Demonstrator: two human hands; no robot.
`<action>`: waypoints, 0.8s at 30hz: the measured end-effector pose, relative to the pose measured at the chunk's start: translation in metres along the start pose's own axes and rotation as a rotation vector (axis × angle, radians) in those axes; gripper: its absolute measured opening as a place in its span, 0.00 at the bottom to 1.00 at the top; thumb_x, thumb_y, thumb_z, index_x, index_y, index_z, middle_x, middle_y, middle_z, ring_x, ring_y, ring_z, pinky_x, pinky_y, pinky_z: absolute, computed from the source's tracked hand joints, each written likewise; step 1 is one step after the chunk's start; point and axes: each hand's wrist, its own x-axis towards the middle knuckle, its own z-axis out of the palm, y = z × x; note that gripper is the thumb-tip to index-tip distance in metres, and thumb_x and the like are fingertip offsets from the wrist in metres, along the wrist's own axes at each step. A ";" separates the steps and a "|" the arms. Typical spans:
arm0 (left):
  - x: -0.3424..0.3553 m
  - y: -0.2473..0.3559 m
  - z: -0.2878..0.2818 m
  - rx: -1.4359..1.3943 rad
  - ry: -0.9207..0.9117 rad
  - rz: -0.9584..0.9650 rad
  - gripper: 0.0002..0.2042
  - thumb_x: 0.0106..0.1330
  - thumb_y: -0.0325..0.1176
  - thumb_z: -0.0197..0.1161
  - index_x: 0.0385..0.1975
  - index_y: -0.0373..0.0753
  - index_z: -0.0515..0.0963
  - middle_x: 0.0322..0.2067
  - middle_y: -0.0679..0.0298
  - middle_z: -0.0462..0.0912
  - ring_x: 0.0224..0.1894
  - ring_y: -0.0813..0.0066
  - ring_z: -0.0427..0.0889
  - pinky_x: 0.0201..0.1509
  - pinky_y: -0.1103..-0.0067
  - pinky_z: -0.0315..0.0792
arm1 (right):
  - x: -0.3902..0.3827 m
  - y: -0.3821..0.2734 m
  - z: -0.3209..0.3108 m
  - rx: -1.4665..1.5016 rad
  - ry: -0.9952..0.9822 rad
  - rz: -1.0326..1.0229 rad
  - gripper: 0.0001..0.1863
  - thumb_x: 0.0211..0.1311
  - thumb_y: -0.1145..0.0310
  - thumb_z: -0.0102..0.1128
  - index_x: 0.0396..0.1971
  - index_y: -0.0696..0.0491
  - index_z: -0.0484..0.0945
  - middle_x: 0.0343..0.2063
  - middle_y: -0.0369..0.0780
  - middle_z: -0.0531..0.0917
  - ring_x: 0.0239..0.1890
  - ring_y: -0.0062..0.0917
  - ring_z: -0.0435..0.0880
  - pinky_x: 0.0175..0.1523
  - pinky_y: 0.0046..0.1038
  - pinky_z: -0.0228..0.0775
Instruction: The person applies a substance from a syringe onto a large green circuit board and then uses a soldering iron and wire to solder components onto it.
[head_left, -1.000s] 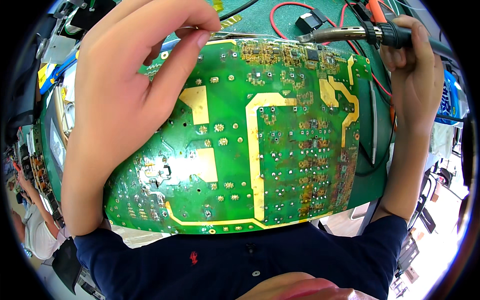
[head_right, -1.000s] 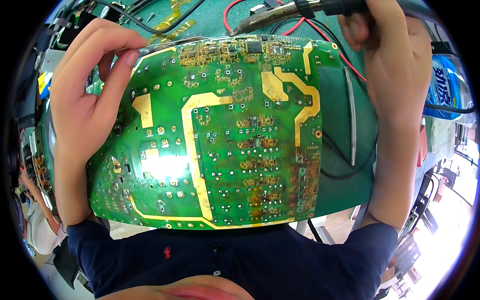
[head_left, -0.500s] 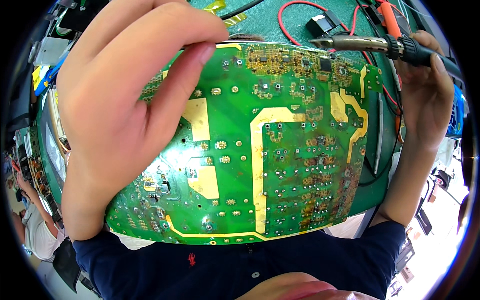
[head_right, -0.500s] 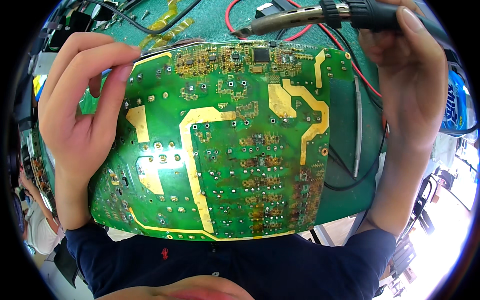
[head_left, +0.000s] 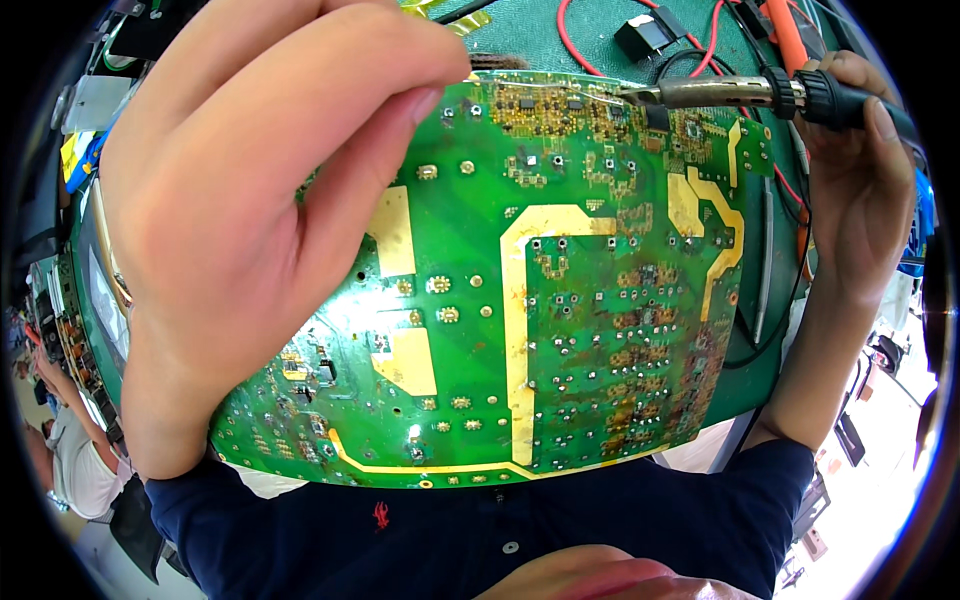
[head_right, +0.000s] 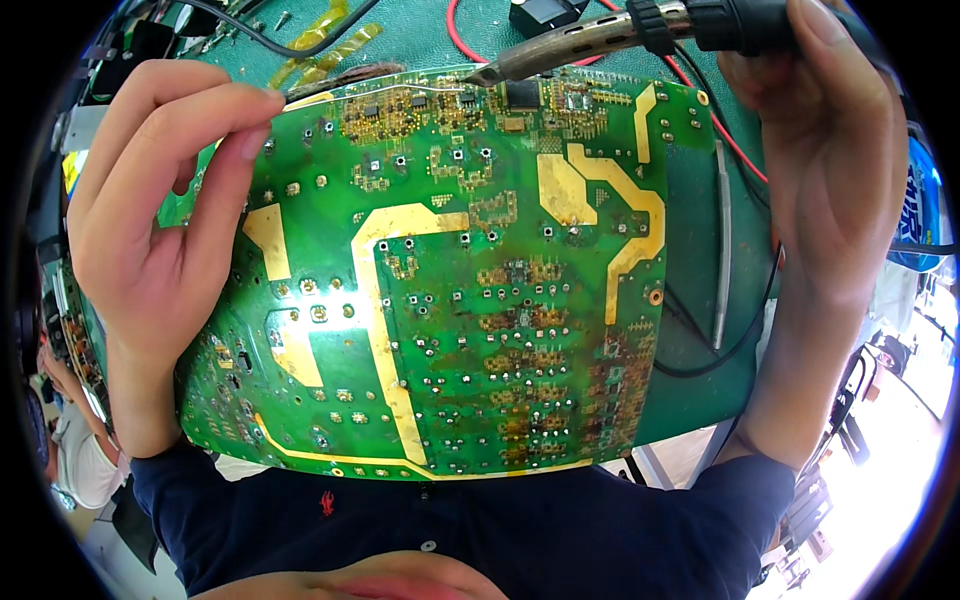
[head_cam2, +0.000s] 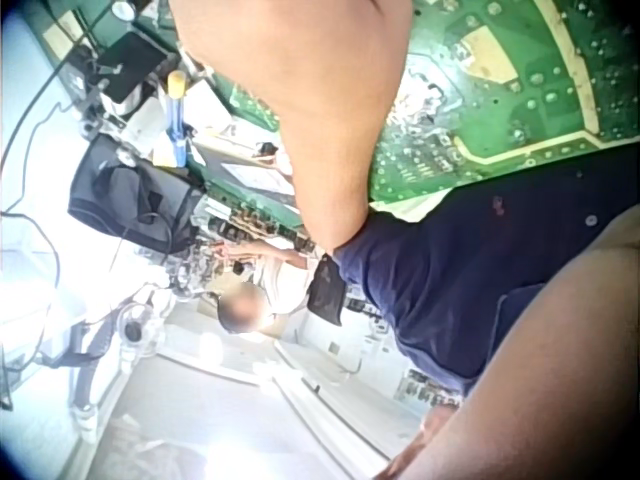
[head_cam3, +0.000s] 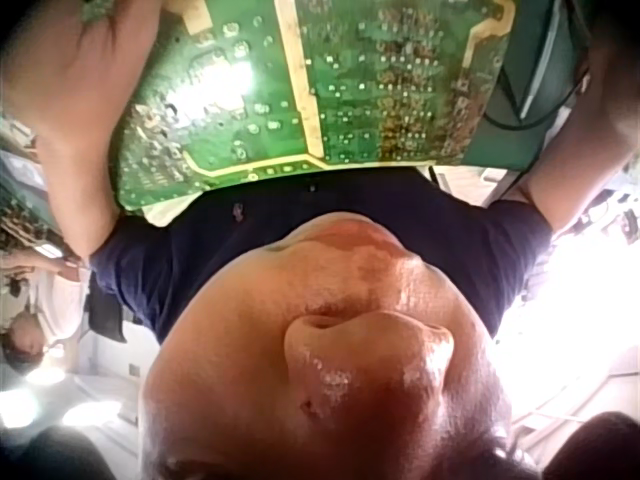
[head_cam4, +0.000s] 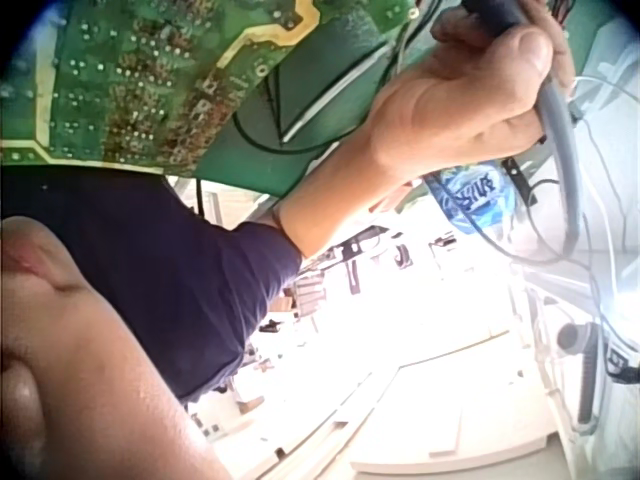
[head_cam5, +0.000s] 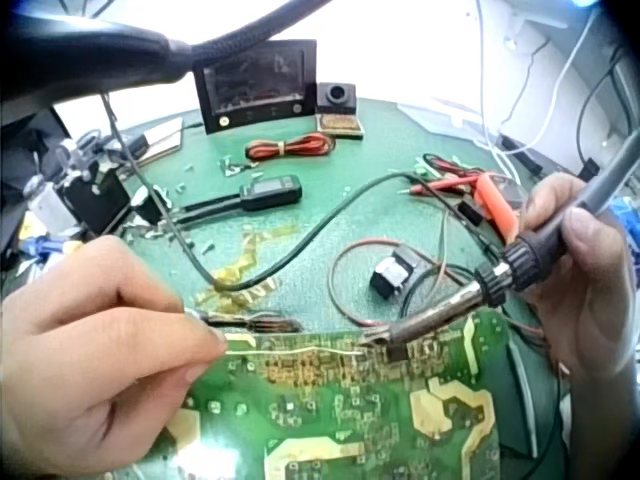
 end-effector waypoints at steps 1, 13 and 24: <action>0.001 -0.002 0.000 0.003 0.005 0.024 0.09 0.54 0.14 0.63 0.33 0.32 0.79 0.31 0.61 0.78 0.25 0.80 0.73 0.24 0.87 0.62 | 0.000 -0.001 0.000 -0.001 -0.015 0.000 0.21 0.72 0.63 0.40 0.55 0.64 0.68 0.52 0.46 0.73 0.53 0.27 0.75 0.63 0.32 0.62; 0.006 -0.004 -0.005 0.103 -0.026 0.156 0.09 0.53 0.15 0.65 0.34 0.31 0.80 0.31 0.58 0.78 0.30 0.70 0.77 0.32 0.82 0.69 | 0.002 -0.004 -0.002 -0.078 -0.037 0.027 0.23 0.72 0.61 0.40 0.56 0.64 0.66 0.52 0.46 0.72 0.53 0.26 0.72 0.62 0.29 0.59; 0.006 -0.004 -0.004 0.113 -0.024 0.173 0.08 0.54 0.15 0.64 0.34 0.31 0.80 0.32 0.58 0.78 0.31 0.70 0.78 0.33 0.82 0.69 | 0.006 -0.004 -0.005 -0.125 -0.050 0.003 0.22 0.71 0.61 0.39 0.54 0.63 0.69 0.53 0.45 0.71 0.52 0.26 0.72 0.60 0.27 0.61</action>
